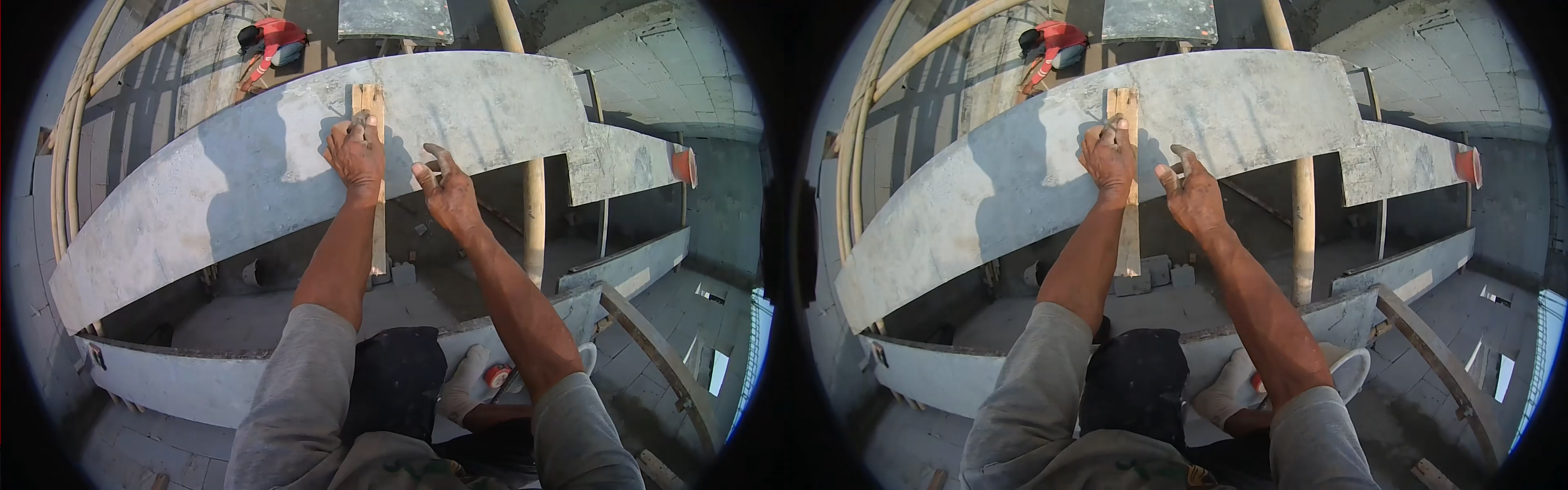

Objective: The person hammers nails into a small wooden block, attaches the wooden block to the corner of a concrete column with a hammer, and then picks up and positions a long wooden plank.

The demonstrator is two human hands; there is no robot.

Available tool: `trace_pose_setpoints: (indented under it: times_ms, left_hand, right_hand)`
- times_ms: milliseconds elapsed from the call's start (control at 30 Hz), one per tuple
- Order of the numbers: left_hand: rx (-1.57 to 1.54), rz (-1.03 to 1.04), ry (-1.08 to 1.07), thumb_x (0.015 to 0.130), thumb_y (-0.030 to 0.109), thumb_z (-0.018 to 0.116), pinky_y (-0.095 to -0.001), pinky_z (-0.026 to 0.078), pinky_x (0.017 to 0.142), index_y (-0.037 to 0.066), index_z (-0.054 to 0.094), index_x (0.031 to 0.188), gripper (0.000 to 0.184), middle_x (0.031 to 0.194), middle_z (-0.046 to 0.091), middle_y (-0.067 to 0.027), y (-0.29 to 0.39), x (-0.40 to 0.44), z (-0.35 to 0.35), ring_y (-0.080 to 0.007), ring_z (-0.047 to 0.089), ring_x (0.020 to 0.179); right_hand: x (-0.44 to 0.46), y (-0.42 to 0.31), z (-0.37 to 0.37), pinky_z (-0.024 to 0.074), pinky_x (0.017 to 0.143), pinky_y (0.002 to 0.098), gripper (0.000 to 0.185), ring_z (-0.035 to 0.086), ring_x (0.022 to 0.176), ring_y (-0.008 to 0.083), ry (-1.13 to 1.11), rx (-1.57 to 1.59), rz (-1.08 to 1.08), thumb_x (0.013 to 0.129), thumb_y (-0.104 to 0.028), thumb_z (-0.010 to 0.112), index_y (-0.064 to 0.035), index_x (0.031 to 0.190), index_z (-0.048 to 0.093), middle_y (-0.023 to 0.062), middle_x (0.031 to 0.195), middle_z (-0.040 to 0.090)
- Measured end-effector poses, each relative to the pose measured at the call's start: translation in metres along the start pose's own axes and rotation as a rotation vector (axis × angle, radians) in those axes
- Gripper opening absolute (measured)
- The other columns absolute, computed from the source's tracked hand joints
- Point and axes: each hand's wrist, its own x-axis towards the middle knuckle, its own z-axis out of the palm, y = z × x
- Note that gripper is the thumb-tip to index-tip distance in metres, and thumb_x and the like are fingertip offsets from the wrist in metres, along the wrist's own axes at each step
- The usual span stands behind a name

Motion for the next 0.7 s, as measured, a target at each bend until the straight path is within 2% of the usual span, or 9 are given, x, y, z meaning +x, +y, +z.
trace_pose_setpoints:
  times_ms: [133, 167, 267, 333, 433, 467, 567, 667, 700]
  left_hand:
    - [0.039, 0.032, 0.039, 0.092, 0.051, 0.048, -0.0454, 0.034, 0.095, 0.019, 0.072, 0.105, 0.042, 0.103, 0.057, -0.0071, -0.005, 0.002, 0.008, -0.0281, 0.049, 0.106]
    - [0.054, 0.061, 0.06, 0.093, 0.048, 0.049, -0.0441, 0.032, 0.094, 0.023, 0.071, 0.109, 0.037, 0.1, 0.053, -0.0047, -0.01, 0.002, 0.012, -0.0254, 0.049, 0.103]
    - [0.035, 0.033, -0.027, 0.092, 0.062, 0.039, -0.0471, 0.031, 0.096, 0.022, 0.07, 0.114, 0.055, 0.106, 0.054, -0.0073, -0.016, 0.005, 0.013, -0.027, 0.047, 0.108]
    - [0.057, 0.034, -0.028, 0.09, 0.063, 0.042, -0.0466, 0.037, 0.092, 0.017, 0.072, 0.107, 0.057, 0.105, 0.057, -0.0107, -0.029, 0.012, 0.022, -0.028, 0.05, 0.107]
    - [0.153, 0.053, 0.0, 0.09, 0.063, 0.044, -0.0458, 0.047, 0.081, 0.01, 0.073, 0.097, 0.061, 0.101, 0.061, -0.014, -0.029, 0.013, 0.024, -0.0299, 0.056, 0.1]
    - [0.174, 0.07, 0.024, 0.09, 0.062, 0.044, -0.0457, 0.049, 0.076, 0.008, 0.073, 0.094, 0.062, 0.099, 0.061, -0.0146, -0.023, 0.013, 0.02, -0.0308, 0.058, 0.096]
    - [0.206, 0.035, -0.127, 0.09, 0.063, 0.043, -0.0465, 0.049, 0.075, 0.007, 0.073, 0.093, 0.063, 0.095, 0.061, -0.0152, -0.048, 0.031, 0.032, -0.032, 0.058, 0.095]
    - [0.224, 0.053, -0.157, 0.092, 0.061, 0.042, -0.0471, 0.048, 0.076, 0.007, 0.071, 0.1, 0.062, 0.099, 0.059, -0.0208, -0.047, 0.027, 0.034, -0.0359, 0.056, 0.095]
    - [0.254, 0.048, -0.135, 0.092, 0.06, 0.041, -0.0471, 0.048, 0.076, 0.007, 0.071, 0.102, 0.061, 0.099, 0.059, -0.022, -0.04, 0.027, 0.026, -0.0365, 0.056, 0.095]
  right_hand:
    - [-0.123, 0.122, -0.028, 0.0499, 0.079, 0.0385, 0.039, 0.064, 0.088, 0.0346, 0.118, -0.045, 0.293, 0.09, -0.027, 0.06, -0.0001, 0.117, 0.057, 0.02, 0.099, 0.065]
    - [-0.16, 0.145, -0.035, 0.0497, 0.079, 0.0392, 0.036, 0.064, 0.089, 0.0354, 0.183, -0.134, 0.391, 0.09, -0.028, 0.059, -0.0011, 0.114, 0.059, 0.0199, 0.1, 0.065]
    - [-0.262, 0.195, -0.06, 0.0492, 0.08, 0.0415, 0.032, 0.064, 0.09, 0.0376, 0.342, -0.293, 0.715, 0.088, -0.028, 0.058, -0.0016, 0.105, 0.063, 0.0212, 0.096, 0.066]
    - [-0.323, 0.217, -0.068, 0.049, 0.079, 0.0429, 0.028, 0.065, 0.09, 0.0375, 0.446, -0.357, 0.856, 0.087, -0.027, 0.058, -0.0009, 0.094, 0.065, 0.0215, 0.091, 0.067]
    - [-0.383, 0.236, -0.072, 0.0484, 0.081, 0.0442, 0.023, 0.061, 0.091, 0.041, 0.536, -0.224, 1.24, 0.083, -0.022, 0.061, -0.0031, 0.096, 0.064, 0.0239, 0.093, 0.064]
    - [-0.394, 0.23, -0.072, 0.0479, 0.083, 0.0457, 0.027, 0.061, 0.093, 0.0419, 0.542, -0.289, 1.198, 0.08, -0.018, 0.063, 0.0003, 0.099, 0.062, 0.0261, 0.097, 0.063]
    - [-0.415, 0.242, -0.054, 0.0477, 0.085, 0.0463, 0.031, 0.06, 0.096, 0.0432, 0.657, -0.464, 1.131, 0.078, -0.016, 0.065, 0.0041, 0.102, 0.06, 0.0275, 0.101, 0.061]
    - [-0.42, 0.26, -0.044, 0.0477, 0.086, 0.0465, 0.035, 0.06, 0.097, 0.0439, 0.685, -0.59, 1.104, 0.078, -0.017, 0.065, 0.0054, 0.104, 0.058, 0.0279, 0.104, 0.061]
    - [-0.415, 0.265, -0.045, 0.0473, 0.086, 0.0464, 0.036, 0.06, 0.097, 0.0435, 0.649, -0.51, 1.18, 0.077, -0.018, 0.066, 0.005, 0.104, 0.058, 0.0273, 0.103, 0.061]
